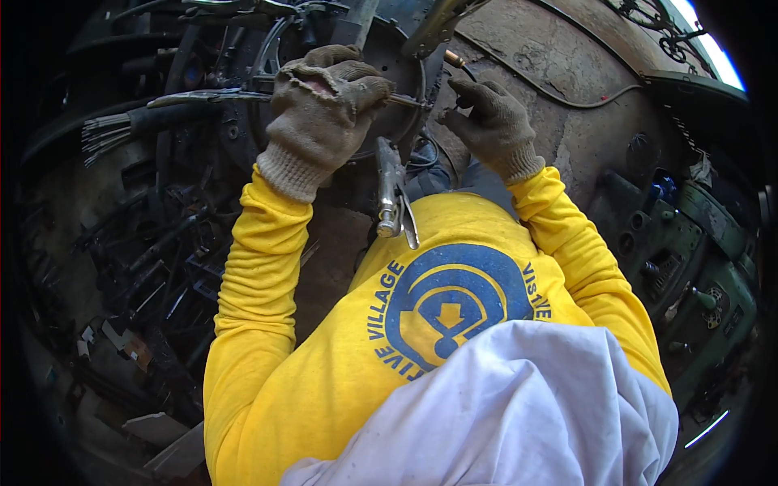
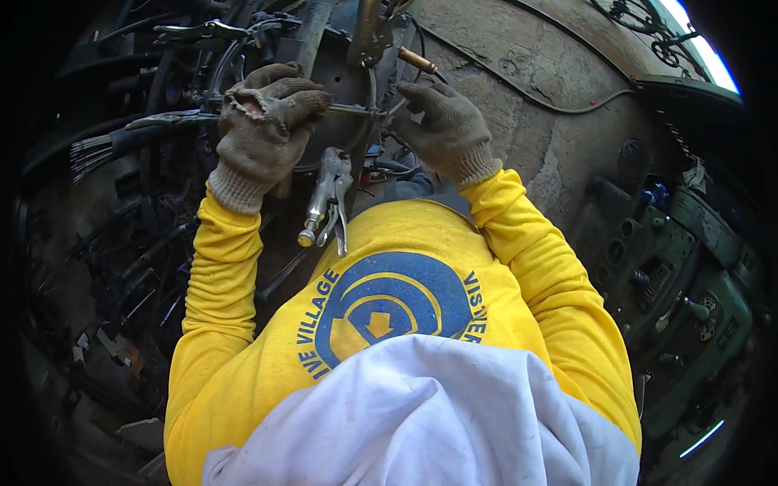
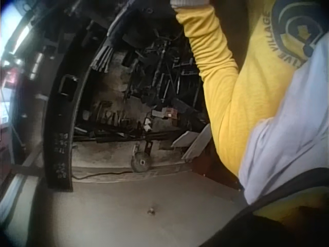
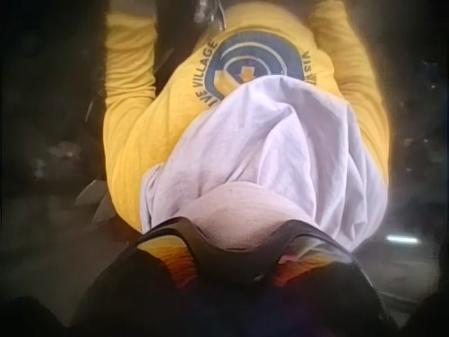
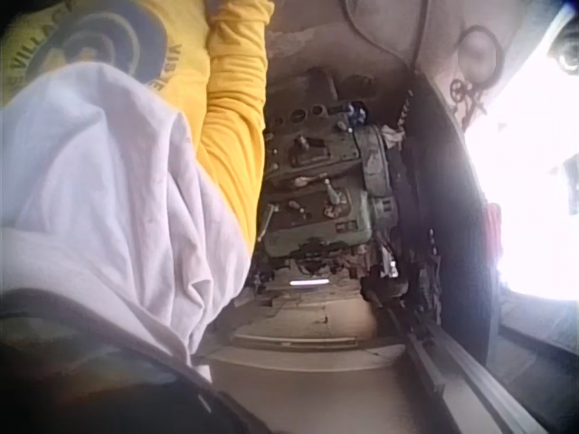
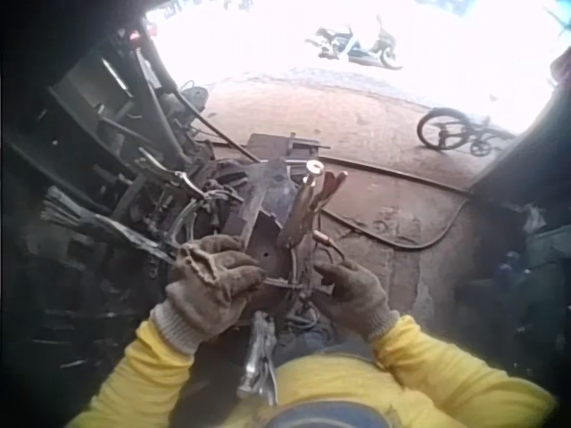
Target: The person welds metal pieces together using a welding rod and then uses an angle grinder to smooth the edges of the metal assembly.
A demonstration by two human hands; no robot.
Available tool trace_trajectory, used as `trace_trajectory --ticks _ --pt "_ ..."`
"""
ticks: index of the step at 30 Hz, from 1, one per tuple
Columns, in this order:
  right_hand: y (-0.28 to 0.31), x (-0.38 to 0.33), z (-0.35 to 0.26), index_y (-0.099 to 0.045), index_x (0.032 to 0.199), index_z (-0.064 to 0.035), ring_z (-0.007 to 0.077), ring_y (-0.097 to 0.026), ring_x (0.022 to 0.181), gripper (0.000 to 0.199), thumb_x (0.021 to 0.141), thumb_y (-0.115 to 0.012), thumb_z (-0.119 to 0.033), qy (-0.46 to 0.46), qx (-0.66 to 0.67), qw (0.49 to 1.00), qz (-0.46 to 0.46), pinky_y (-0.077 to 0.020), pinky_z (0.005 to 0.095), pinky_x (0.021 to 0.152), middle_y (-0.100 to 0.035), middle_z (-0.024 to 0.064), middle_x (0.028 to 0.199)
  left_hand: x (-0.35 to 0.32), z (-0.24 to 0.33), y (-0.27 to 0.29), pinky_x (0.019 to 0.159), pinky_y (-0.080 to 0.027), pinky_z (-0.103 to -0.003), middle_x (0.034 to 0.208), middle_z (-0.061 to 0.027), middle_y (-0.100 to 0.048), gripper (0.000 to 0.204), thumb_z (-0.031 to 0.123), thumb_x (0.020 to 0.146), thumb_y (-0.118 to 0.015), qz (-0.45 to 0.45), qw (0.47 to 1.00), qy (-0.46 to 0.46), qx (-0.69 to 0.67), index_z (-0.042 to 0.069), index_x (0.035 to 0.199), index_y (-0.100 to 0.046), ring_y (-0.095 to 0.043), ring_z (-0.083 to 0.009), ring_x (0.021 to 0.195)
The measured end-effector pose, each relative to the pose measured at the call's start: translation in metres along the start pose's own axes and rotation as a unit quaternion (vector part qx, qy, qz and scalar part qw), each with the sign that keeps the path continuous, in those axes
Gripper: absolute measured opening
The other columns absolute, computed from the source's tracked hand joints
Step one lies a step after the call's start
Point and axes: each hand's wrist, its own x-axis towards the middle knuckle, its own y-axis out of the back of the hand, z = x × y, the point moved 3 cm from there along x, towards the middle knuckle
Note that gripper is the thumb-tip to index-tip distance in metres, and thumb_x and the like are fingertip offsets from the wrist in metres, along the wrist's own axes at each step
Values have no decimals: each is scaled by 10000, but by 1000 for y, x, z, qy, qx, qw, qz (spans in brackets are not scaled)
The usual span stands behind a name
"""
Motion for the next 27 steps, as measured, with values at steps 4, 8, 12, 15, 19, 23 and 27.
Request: trace_trajectory --ticks 4,8,12,15,19,23,27 --pt "11 -25 42 -732 1220 -49 200 -743 867 415 846 -851 -186 -107 70 991 27 -603 312 746 -743 133 1002 3 0 -1 944 -576 -426 1048 -40 -764 290 91 707 -821 -8 1000 0 10 135 990 -778 -700 -311 1092" --pt "18 -46 57 -736 1205 -38 184 -743 856 374 869 -835 -170 -126 66 989 35 -599 297 752 -744 125 1010 2 0 0 951 -571 -431 1060 -38 -762 272 86 730 -816 -14 1000 4 10 141 994 -777 -694 -309 1105" --pt "14 -59 61 -743 1190 -26 184 -741 852 344 878 -822 -147 -137 64 988 37 -598 296 751 -743 122 1010 1 1 0 953 -567 -426 1083 -33 -759 283 84 737 -814 -24 1000 -3 15 148 1010 -776 -686 -301 1126" --pt "12 -57 51 -747 1184 -22 185 -742 865 333 880 -819 -138 -132 68 989 24 -598 295 757 -741 123 1023 -1 -1 -2 947 -568 -421 1098 -29 -756 299 83 740 -813 -22 1000 -2 16 151 1028 -776 -680 -293 1142" --pt "10 -38 31 -744 1186 -13 192 -711 970 308 891 -798 -87 -117 84 989 -17 -564 313 865 -741 122 1063 0 -1 -3 961 -547 -435 1071 -8 -765 278 201 716 -848 -7 1000 5 21 191 990 -802 -687 -260 1123" --pt "4 -28 32 -739 1195 -14 173 -710 938 304 902 -789 -79 -114 124 986 -4 -568 304 842 -740 113 1056 3 3 0 935 -570 -417 1090 -31 -759 301 91 730 -817 -18 999 3 31 149 1024 -779 -685 -296 1126" --pt "5 -27 41 -747 1175 -15 185 -744 925 303 894 -804 -111 -136 168 976 41 -587 277 808 -753 128 1062 0 4 2 927 -568 -425 1065 -30 -760 290 99 713 -819 -10 999 11 32 142 998 -778 -688 -299 1109"
